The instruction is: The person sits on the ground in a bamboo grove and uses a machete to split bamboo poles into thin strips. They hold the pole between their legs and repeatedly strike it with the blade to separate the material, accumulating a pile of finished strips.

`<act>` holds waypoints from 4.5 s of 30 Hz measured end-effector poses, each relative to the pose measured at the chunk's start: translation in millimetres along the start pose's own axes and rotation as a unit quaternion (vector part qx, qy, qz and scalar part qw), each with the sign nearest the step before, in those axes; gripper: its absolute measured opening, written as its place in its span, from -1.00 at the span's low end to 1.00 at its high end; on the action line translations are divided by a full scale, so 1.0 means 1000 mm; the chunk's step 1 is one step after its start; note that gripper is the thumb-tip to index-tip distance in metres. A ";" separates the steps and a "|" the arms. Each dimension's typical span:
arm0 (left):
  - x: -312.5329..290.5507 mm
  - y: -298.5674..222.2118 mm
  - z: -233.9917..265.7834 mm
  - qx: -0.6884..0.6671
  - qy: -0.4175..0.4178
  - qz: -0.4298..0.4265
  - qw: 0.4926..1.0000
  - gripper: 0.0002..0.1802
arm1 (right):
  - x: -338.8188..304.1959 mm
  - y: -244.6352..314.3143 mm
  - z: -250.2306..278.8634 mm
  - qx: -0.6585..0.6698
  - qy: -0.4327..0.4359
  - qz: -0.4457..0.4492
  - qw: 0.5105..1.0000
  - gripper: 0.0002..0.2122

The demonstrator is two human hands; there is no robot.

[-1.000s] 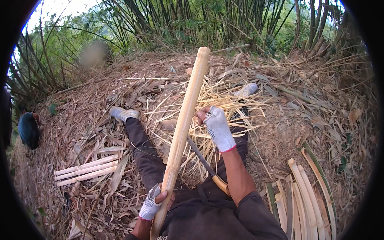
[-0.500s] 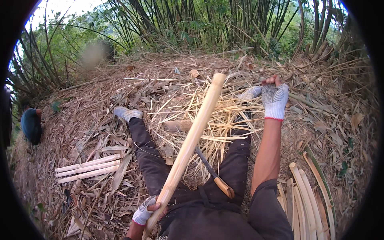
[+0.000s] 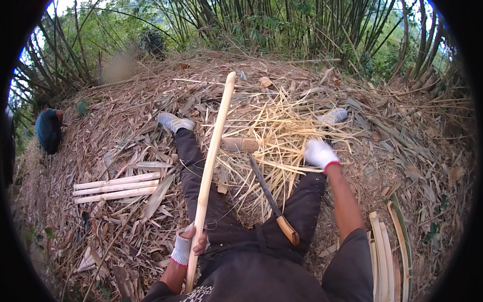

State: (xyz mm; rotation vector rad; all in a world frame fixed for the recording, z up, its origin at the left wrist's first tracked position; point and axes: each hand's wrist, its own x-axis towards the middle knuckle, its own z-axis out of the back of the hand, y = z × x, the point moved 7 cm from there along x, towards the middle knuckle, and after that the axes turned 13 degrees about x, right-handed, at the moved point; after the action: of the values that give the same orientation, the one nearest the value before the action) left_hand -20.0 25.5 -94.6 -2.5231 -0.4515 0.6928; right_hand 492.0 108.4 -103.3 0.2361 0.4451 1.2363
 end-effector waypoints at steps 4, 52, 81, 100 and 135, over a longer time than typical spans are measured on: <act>0.009 -0.015 -0.015 0.018 -0.001 -0.013 1.000 -0.46 | -0.036 0.139 -0.048 0.110 0.031 0.116 0.987 -0.77; 0.039 -0.042 -0.037 0.787 -0.315 -0.150 0.509 -0.14 | -0.100 0.217 -0.089 0.756 0.050 -0.027 0.652 -0.76; 0.041 -0.019 -0.020 0.777 -0.321 -0.134 0.524 -0.06 | -0.050 0.113 -0.089 0.667 -0.014 -0.118 0.735 -0.64; 0.081 -0.025 -0.031 0.342 -0.156 0.016 0.927 -0.67 | -0.076 0.180 -0.102 0.729 -0.037 -0.085 0.678 -0.76; -0.033 -0.006 0.000 0.251 -0.243 0.101 0.932 -0.63 | -0.178 0.084 -0.120 0.443 0.116 -0.234 0.858 -0.56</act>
State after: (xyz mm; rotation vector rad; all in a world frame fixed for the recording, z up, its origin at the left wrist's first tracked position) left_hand -48.4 16.5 -78.7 -1.9160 -0.1400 1.3359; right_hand 320.6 -40.5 -140.4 0.7182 1.2027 0.5032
